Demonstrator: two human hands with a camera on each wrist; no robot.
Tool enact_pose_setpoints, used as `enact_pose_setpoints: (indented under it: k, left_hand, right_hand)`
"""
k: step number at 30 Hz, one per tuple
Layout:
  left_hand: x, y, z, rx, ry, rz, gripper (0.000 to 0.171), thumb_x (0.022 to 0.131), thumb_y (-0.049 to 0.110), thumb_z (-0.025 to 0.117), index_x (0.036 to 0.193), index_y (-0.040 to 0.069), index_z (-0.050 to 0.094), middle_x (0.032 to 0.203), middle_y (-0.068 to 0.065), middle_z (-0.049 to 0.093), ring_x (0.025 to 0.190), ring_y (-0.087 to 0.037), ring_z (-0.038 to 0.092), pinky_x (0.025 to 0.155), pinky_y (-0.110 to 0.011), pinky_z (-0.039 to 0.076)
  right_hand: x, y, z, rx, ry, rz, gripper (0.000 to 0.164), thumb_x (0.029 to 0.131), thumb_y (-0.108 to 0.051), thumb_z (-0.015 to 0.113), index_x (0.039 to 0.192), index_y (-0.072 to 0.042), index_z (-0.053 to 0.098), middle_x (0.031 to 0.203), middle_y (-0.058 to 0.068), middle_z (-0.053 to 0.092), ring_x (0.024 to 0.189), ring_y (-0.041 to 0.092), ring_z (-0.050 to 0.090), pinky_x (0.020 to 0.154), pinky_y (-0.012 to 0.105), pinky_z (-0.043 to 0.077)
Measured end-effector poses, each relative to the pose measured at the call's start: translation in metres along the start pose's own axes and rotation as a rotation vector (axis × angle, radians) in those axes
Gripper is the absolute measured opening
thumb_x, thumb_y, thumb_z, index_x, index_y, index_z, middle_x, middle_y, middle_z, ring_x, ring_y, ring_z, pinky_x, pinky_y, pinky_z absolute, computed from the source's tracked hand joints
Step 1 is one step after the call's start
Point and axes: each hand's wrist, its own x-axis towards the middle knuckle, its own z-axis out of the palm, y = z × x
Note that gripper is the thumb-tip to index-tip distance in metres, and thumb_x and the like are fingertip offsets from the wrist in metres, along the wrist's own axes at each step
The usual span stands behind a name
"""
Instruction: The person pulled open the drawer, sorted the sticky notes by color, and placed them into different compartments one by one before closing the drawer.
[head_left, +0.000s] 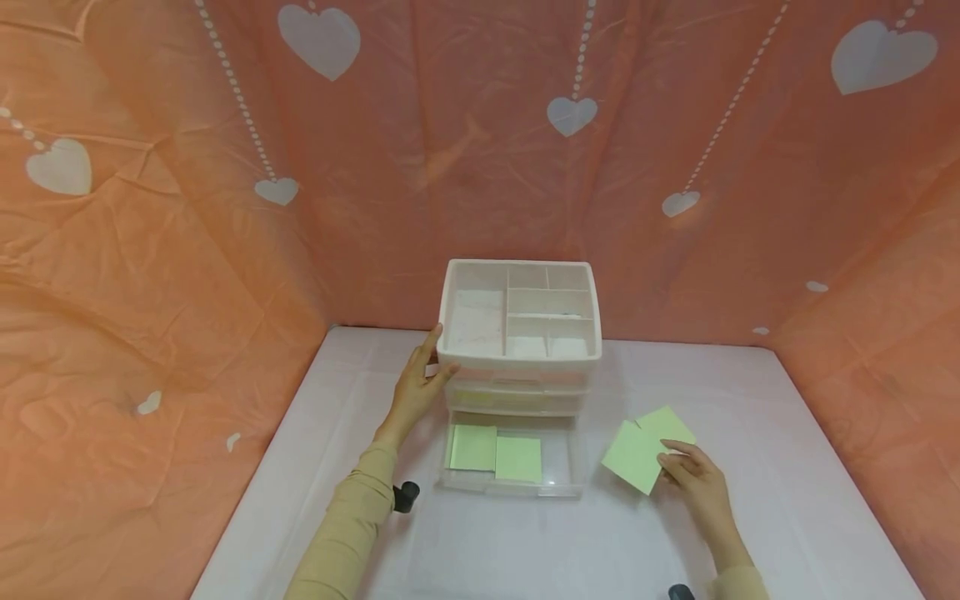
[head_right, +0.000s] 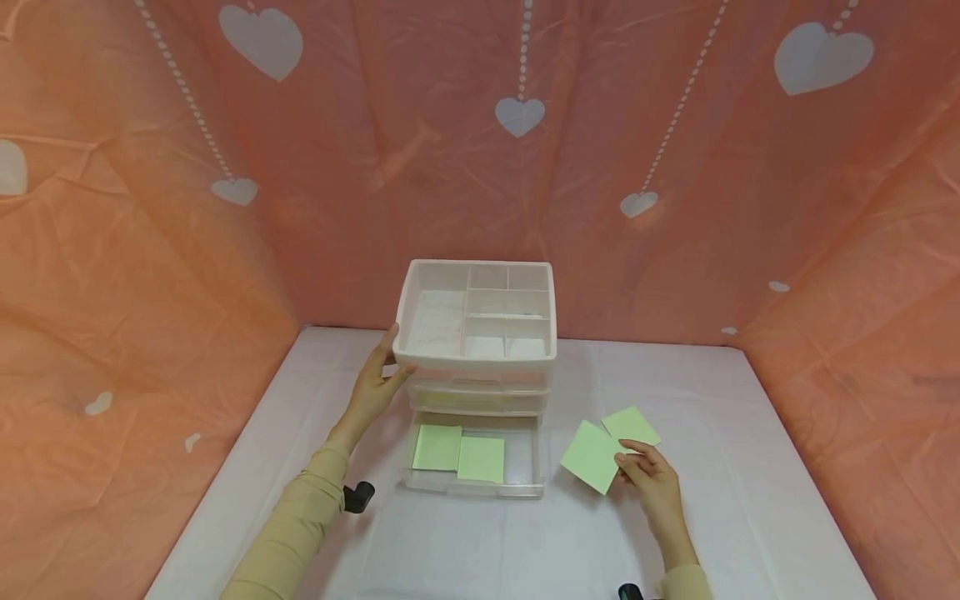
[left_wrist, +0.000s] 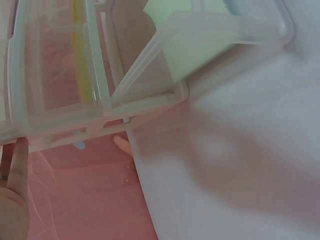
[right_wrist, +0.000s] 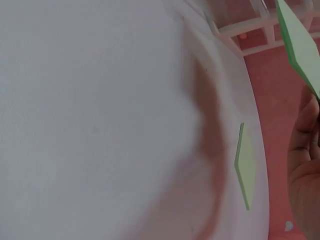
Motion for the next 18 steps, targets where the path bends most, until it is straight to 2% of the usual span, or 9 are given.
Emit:
enact_pose_setpoints:
  k: [7, 13, 17, 18]
  left_hand:
    - [-0.002, 0.002, -0.001, 0.039, -0.003, 0.043, 0.071, 0.089, 0.030, 0.061, 0.147, 0.038, 0.021, 0.117, -0.013, 0.050, 0.112, -0.029, 0.052, 0.090, -0.043, 0.053]
    - [-0.001, 0.002, -0.001, 0.073, 0.009, 0.090, 0.067, 0.089, 0.027, 0.062, 0.147, 0.032, 0.028, 0.115, -0.015, 0.052, 0.109, -0.031, 0.056, 0.086, -0.041, 0.055]
    - [0.000, 0.001, -0.001, 0.040, 0.014, 0.095, 0.065, 0.088, 0.025, 0.064, 0.145, 0.027, 0.033, 0.113, -0.016, 0.052, 0.107, -0.031, 0.057, 0.085, -0.040, 0.056]
    - [-0.001, 0.005, -0.002, 0.034, 0.009, 0.085, 0.065, 0.088, 0.024, 0.064, 0.145, 0.025, 0.033, 0.114, -0.017, 0.052, 0.107, -0.032, 0.056, 0.085, -0.040, 0.055]
  right_hand:
    - [0.003, -0.009, 0.012, 0.035, -0.075, -0.091, 0.028, 0.089, -0.010, 0.062, 0.112, 0.003, 0.051, 0.076, -0.016, 0.068, 0.068, 0.001, 0.061, 0.065, 0.017, 0.054]
    - [0.009, -0.015, 0.027, 0.060, -0.149, -0.158, 0.018, 0.090, -0.005, 0.059, 0.107, 0.000, 0.055, 0.078, -0.014, 0.067, 0.068, 0.002, 0.060, 0.064, 0.017, 0.053]
    - [0.012, -0.021, 0.041, 0.047, -0.169, -0.145, 0.022, 0.089, -0.007, 0.060, 0.108, 0.004, 0.053, 0.076, -0.014, 0.065, 0.067, 0.003, 0.059, 0.063, 0.018, 0.053]
    - [0.013, -0.023, 0.044, 0.035, -0.173, -0.142, 0.025, 0.089, -0.007, 0.061, 0.109, 0.006, 0.052, 0.075, -0.014, 0.065, 0.067, 0.004, 0.059, 0.063, 0.019, 0.053]
